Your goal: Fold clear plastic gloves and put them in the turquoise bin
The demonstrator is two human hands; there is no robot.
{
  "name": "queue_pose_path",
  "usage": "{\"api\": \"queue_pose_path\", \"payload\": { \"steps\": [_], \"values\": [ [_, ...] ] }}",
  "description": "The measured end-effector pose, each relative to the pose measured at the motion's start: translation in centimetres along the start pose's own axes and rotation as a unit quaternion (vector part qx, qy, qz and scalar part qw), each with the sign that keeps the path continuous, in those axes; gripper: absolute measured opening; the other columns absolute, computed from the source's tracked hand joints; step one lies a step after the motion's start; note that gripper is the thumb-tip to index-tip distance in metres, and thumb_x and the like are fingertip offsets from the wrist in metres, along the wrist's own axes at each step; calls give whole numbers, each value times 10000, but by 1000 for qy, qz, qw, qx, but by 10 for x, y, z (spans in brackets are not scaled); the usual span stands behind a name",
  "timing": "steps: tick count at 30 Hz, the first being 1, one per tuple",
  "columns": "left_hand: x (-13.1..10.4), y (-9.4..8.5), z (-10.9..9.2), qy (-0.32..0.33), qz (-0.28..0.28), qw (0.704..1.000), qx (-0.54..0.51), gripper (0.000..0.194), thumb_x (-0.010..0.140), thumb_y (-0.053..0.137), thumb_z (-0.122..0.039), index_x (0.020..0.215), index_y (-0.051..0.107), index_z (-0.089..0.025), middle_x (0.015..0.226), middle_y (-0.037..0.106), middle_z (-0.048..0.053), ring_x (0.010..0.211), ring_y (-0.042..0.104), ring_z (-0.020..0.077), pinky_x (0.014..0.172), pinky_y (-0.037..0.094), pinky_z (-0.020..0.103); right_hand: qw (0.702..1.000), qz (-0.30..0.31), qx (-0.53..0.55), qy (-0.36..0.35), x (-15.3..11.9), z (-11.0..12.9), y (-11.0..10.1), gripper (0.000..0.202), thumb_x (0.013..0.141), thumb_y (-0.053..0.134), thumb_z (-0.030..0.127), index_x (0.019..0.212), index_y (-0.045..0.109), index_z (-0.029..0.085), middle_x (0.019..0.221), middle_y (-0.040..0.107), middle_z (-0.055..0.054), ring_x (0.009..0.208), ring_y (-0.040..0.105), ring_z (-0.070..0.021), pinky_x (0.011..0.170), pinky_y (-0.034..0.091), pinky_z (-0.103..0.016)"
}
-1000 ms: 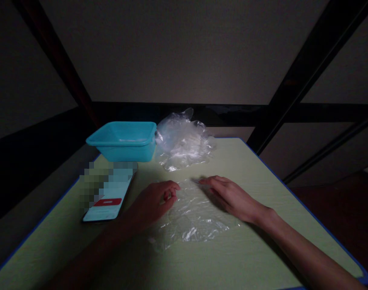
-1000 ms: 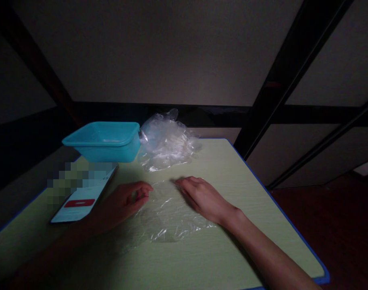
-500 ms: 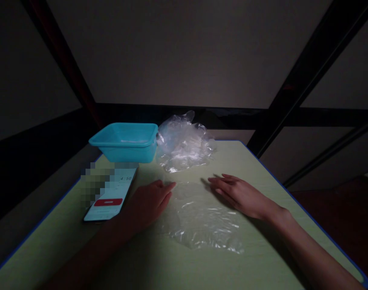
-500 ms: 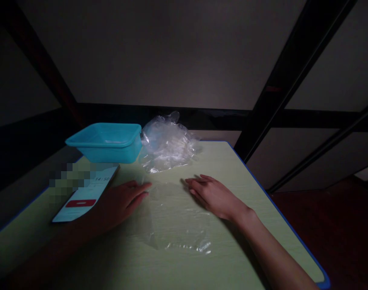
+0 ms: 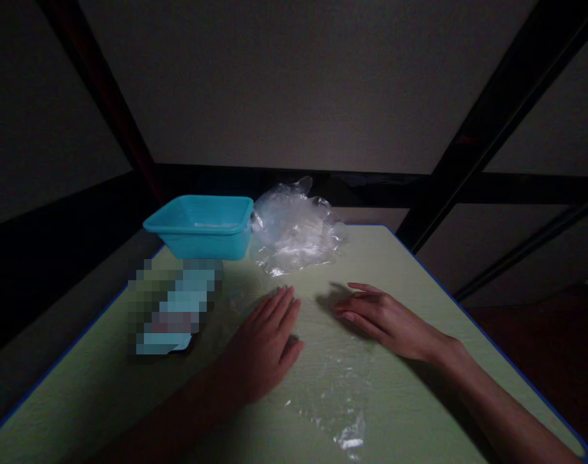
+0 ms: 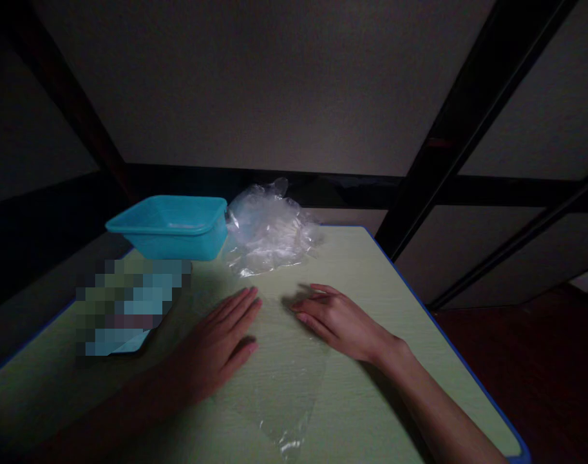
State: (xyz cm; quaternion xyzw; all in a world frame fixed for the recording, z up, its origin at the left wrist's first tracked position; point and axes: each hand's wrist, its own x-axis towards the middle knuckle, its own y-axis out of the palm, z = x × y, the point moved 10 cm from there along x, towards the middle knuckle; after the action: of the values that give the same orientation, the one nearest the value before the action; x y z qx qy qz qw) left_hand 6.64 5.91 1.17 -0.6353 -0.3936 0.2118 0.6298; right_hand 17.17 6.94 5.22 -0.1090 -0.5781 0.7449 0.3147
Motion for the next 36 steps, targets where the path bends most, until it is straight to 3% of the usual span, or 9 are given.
{"api": "queue_pose_path", "payload": {
  "steps": [4,7,12,15,19,24,27,31,36],
  "values": [
    [-3,20,-14,-3,67,998,-4,571,895,436,-395,1373,307,-112,1475,246,148,1357,188,287,1074,260,477,1000,5,-16,3,-1,-5,2,268,954,382,258,1064,604,156,1009,692,-60,963,632,-189,1015,366,-451],
    [-5,24,-26,27,102,994,-31,596,900,436,-421,1393,274,-126,1491,190,137,1368,132,281,1091,212,481,1000,-2,-18,0,0,-6,1,269,951,388,266,1069,608,166,1015,691,-62,972,628,-195,1005,378,-457],
    [-11,18,-60,164,152,970,-98,664,878,474,-480,1407,246,-150,1501,147,122,1376,101,263,1107,158,462,1000,-23,-3,-2,3,-5,-2,293,956,359,258,1076,607,158,1012,684,-73,981,617,-195,959,432,-422],
    [-15,13,-69,228,163,952,-123,672,888,427,-522,1415,228,-156,1499,153,121,1377,100,258,1111,143,457,1000,-10,1,-10,5,-3,6,317,954,348,235,1181,545,135,1158,628,-98,1094,560,-201,967,435,-413],
    [-10,8,-50,204,133,963,-112,635,897,452,-443,1404,245,-122,1491,179,141,1373,132,256,1104,177,464,999,21,-26,-12,5,-6,19,349,943,387,226,1276,468,158,1273,558,-100,1199,484,-212,1013,393,-436],
    [4,-5,-7,97,46,993,-48,428,909,412,-224,1316,386,-93,1379,436,145,1301,347,234,1084,252,454,995,12,-91,28,4,-19,15,322,941,375,208,1226,514,155,1221,596,-115,1134,547,-223,1017,372,-481],
    [7,-13,8,58,-7,998,-25,378,903,356,-149,1268,429,-80,1267,551,142,1202,477,210,1068,295,432,991,1,-120,52,2,-26,11,306,936,359,186,1155,563,124,1161,631,-138,1080,587,-238,1019,350,-514],
    [8,-12,15,51,-25,998,-4,387,883,318,-94,1248,444,-77,1230,576,145,1161,514,209,1052,323,429,990,-10,-130,57,1,-27,11,293,919,374,156,1126,580,126,1124,651,-137,1037,613,-245,1005,360,-524],
    [8,-8,28,25,-45,999,-14,367,886,359,-142,1237,461,-106,1261,553,144,1189,489,229,1025,363,431,990,-38,-124,56,1,-24,4,257,902,428,172,1089,602,152,1072,673,-109,975,633,-235,969,398,-508]
  ]
}}
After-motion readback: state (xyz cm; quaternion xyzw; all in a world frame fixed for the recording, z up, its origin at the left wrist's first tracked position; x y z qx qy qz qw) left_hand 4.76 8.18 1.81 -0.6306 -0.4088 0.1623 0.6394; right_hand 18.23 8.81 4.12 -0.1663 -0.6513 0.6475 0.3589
